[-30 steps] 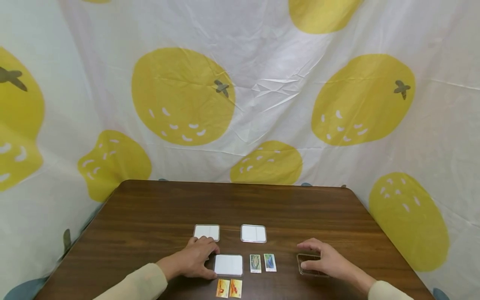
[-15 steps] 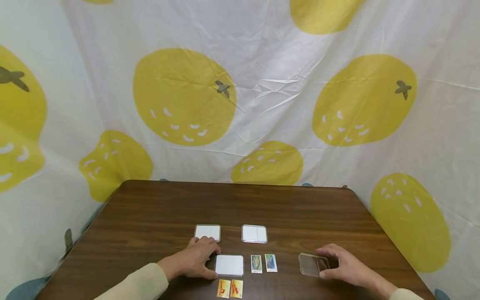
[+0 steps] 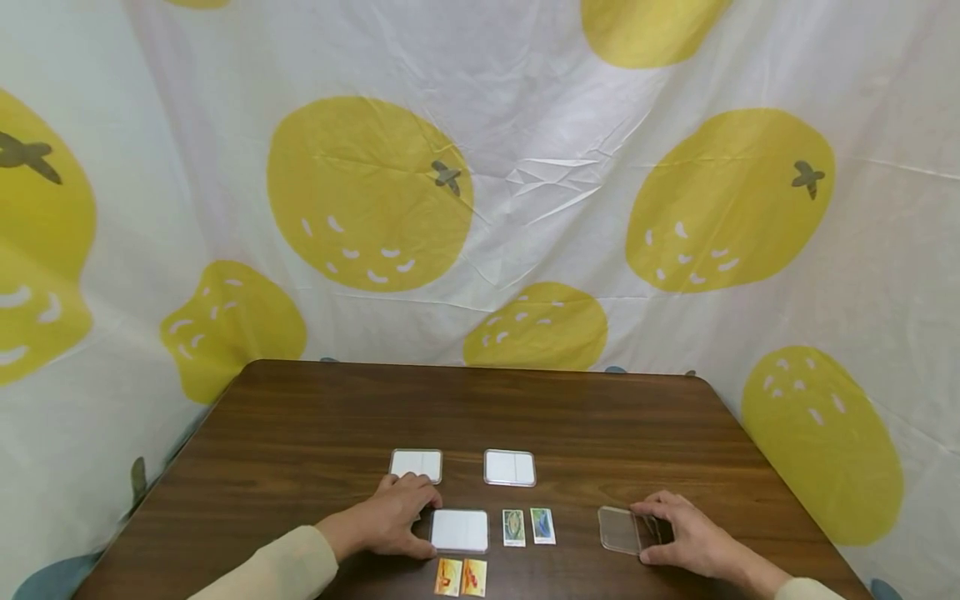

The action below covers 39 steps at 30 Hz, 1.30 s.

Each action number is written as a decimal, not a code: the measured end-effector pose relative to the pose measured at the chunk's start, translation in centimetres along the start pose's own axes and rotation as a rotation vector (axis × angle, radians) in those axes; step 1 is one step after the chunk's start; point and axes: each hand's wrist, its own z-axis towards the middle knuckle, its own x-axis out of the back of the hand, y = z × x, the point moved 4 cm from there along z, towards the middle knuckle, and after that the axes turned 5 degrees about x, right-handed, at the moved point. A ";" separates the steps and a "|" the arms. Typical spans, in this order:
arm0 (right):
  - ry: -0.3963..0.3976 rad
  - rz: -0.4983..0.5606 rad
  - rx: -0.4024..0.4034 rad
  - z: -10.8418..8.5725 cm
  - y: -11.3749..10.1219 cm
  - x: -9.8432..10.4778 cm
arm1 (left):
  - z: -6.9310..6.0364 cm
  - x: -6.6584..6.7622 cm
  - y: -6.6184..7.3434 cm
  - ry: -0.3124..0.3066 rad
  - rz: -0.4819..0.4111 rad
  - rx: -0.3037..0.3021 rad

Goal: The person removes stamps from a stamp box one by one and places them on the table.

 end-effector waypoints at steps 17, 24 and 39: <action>0.078 0.009 0.075 1.4 -2.2 -0.1 | -0.1 0.3 -0.4 0.052 0.015 -0.013; 0.061 0.056 0.065 4.2 -5.2 -0.6 | 0.3 1.1 0.0 0.133 0.042 -0.030; 0.089 -0.008 0.195 9.8 -12.1 -3.1 | 1.4 2.1 2.3 0.202 -0.040 -0.084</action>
